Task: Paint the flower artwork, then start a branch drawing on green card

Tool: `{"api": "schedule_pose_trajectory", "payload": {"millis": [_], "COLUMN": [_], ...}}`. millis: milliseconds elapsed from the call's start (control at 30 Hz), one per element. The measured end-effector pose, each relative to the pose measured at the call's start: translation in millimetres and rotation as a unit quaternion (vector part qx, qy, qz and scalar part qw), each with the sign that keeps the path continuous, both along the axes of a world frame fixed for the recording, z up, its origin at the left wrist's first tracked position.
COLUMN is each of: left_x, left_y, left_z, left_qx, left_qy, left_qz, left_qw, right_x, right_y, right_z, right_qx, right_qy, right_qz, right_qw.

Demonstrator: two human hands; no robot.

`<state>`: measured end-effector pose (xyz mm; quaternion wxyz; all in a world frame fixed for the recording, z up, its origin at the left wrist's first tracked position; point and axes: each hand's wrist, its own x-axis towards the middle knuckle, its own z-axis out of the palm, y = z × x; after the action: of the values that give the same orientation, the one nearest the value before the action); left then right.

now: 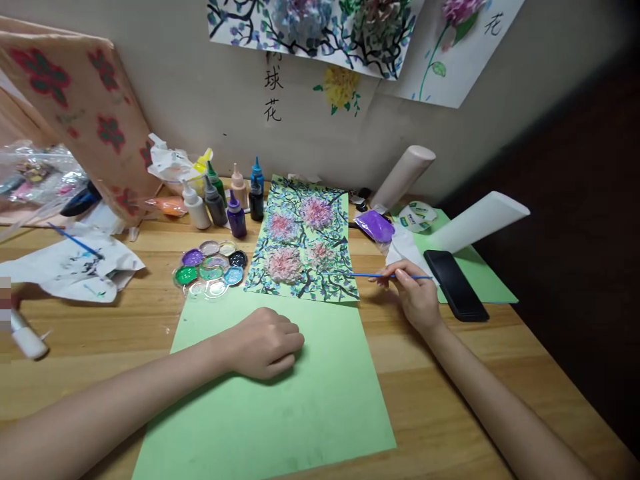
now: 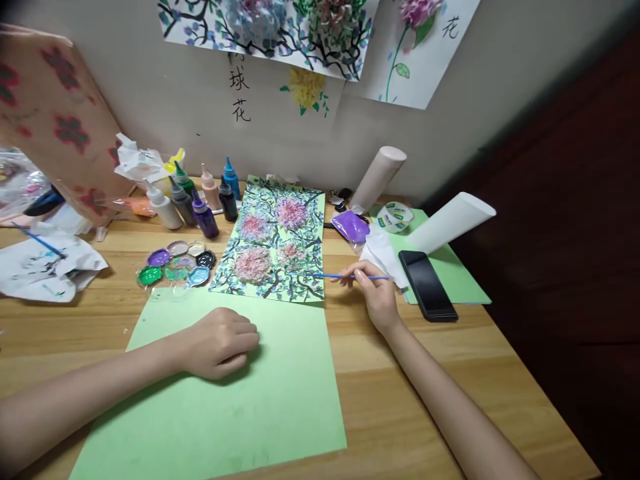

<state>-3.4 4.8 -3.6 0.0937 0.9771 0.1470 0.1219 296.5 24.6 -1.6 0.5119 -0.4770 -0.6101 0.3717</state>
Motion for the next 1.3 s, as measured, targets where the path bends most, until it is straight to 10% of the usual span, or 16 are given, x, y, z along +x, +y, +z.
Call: {"api": "schedule_pose_trajectory", "payload": {"millis": [1300], "left_x": [2], "left_y": [2], "left_z": [-0.8], "left_qx": [-0.004], "left_qy": [-0.001], "left_qz": [-0.002], "left_qw": [1.000], "right_x": [4], "right_y": [-2], "right_z": [-22.7], "right_qx": [-0.013], "right_qy": [0.065], "right_qz": [-0.010], "right_qw": [0.998]}}
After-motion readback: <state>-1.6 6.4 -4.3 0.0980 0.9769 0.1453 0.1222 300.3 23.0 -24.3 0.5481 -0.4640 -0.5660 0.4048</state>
